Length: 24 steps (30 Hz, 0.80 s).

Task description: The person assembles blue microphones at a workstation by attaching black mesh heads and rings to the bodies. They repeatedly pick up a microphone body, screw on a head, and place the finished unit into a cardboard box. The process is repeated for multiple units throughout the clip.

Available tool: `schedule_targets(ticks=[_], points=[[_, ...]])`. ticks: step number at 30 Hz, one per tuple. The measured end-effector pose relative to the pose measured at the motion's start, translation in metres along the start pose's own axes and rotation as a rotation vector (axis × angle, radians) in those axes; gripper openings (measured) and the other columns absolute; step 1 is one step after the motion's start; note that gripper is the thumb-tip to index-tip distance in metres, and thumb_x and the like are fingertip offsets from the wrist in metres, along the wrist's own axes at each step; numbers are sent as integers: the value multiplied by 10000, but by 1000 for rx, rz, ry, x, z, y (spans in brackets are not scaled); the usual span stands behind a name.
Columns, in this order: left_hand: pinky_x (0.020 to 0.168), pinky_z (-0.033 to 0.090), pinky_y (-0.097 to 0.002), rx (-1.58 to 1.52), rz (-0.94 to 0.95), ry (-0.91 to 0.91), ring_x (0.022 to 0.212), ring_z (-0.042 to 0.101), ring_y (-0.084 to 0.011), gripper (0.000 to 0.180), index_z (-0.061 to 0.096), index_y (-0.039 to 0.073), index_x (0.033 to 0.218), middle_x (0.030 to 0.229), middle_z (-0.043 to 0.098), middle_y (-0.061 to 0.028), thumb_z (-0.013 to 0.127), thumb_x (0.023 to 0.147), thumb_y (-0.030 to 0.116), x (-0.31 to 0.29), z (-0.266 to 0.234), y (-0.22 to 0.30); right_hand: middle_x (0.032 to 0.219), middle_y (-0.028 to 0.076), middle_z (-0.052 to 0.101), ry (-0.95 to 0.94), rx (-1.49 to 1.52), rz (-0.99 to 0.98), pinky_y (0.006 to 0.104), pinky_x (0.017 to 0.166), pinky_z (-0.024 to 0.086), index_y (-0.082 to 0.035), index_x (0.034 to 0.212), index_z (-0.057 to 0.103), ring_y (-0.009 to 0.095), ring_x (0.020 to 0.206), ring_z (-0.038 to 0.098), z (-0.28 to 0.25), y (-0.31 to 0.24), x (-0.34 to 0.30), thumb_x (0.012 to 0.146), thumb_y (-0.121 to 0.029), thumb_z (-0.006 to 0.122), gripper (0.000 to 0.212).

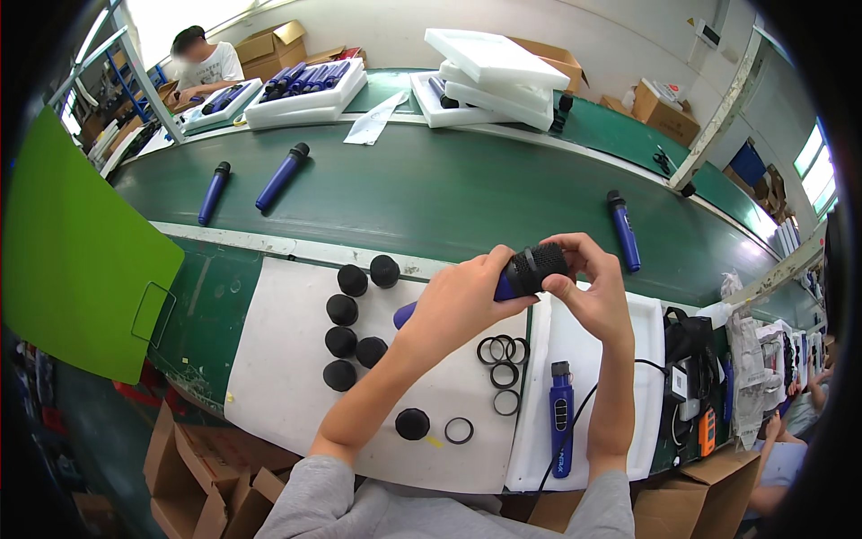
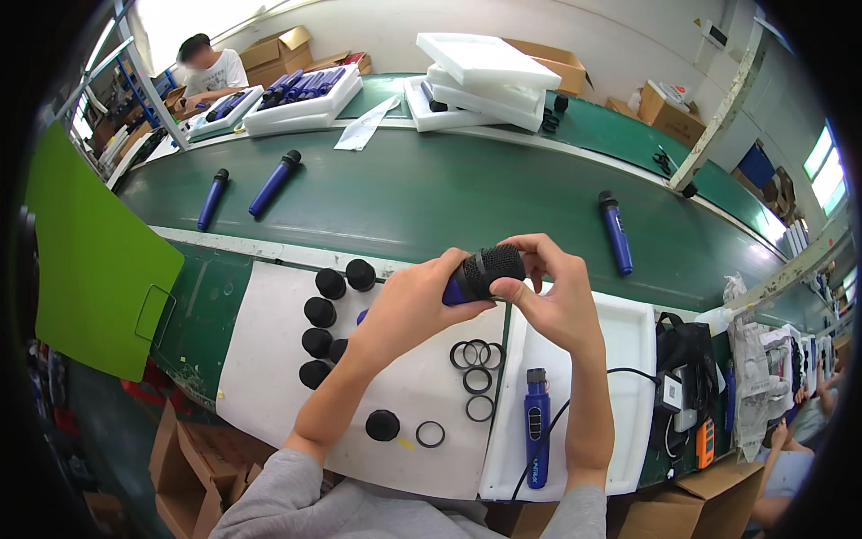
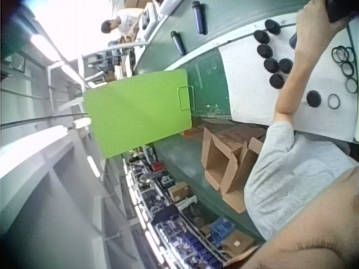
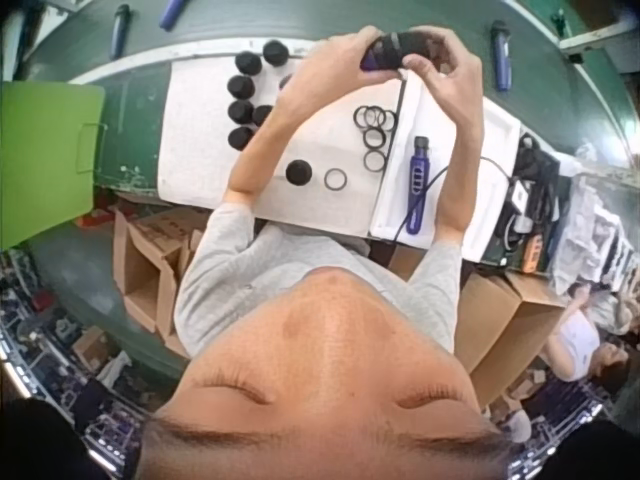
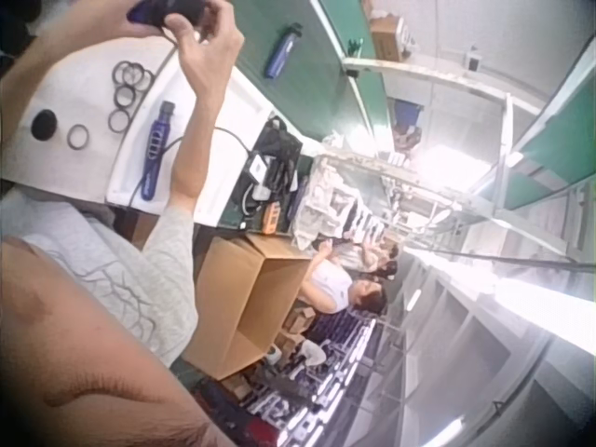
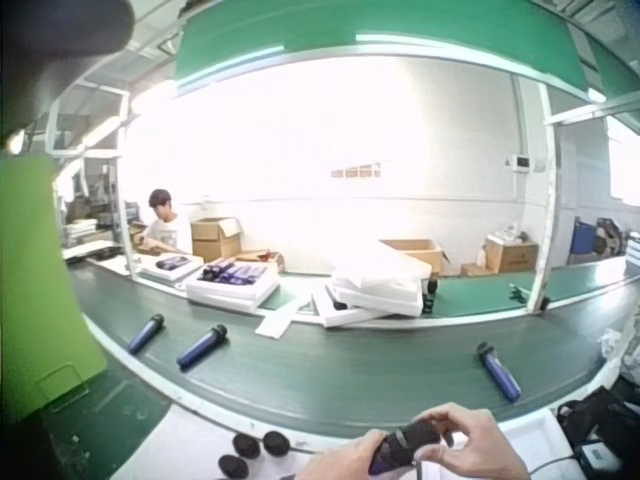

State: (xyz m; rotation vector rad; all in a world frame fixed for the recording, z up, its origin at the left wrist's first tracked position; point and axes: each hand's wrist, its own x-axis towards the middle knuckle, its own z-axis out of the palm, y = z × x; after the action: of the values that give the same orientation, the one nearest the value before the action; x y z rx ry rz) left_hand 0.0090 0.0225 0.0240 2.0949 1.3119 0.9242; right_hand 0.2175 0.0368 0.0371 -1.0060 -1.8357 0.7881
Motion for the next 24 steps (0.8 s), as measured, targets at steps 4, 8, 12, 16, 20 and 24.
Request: schedule_targets(ticks=[4, 8, 12, 16, 20, 24], points=[[686, 539, -415, 11, -6, -61, 778, 692, -371, 514, 582, 45, 1086, 853, 700, -171, 821, 793, 392, 0, -7, -1, 957, 68, 708, -51, -27, -24, 263, 718, 505, 9, 1161, 630, 130, 840, 650, -2, -4, 2, 810, -315, 832, 518], [705, 533, -417, -52, 53, -116, 794, 691, -360, 512, 579, 46, 1104, 854, 697, -170, 814, 802, 386, -1, -8, -2, 1138, 117, 677, -153, 231, -124, 335, 905, 536, 9, 1248, 606, 189, 996, 670, -2, -10, 3, 817, -202, 818, 524], [709, 528, -418, -83, 19, -165, 800, 690, -352, 513, 576, 44, 1114, 852, 695, -170, 810, 806, 381, -1, -14, 2, 1166, 131, 669, -186, 247, -139, 358, 952, 531, 15, 1260, 602, 208, 1040, 673, -11, 2, 3, 818, -173, 814, 525], [684, 530, -417, -5, 39, -72, 766, 687, -362, 522, 580, 41, 1107, 832, 695, -164, 815, 798, 391, -1, -3, -3, 1048, 130, 707, -147, 130, -88, 338, 898, 544, 27, 1219, 614, 207, 968, 696, -8, -1, 2, 841, -225, 801, 491], [666, 532, -420, 93, 24, 10, 741, 684, -374, 526, 585, 37, 1092, 815, 695, -164, 818, 792, 400, -1, -2, -4, 955, 131, 718, -55, 87, 57, 319, 831, 551, 35, 1136, 626, 200, 888, 705, 3, 2, 2, 866, -278, 773, 439], [663, 533, -407, 46, 19, -53, 740, 686, -356, 524, 584, 29, 1069, 823, 692, -174, 811, 795, 413, 0, -6, -5, 961, 140, 719, -78, 50, 197, 301, 806, 544, 50, 1077, 624, 184, 879, 700, 2, -9, 1, 881, -294, 756, 417]])
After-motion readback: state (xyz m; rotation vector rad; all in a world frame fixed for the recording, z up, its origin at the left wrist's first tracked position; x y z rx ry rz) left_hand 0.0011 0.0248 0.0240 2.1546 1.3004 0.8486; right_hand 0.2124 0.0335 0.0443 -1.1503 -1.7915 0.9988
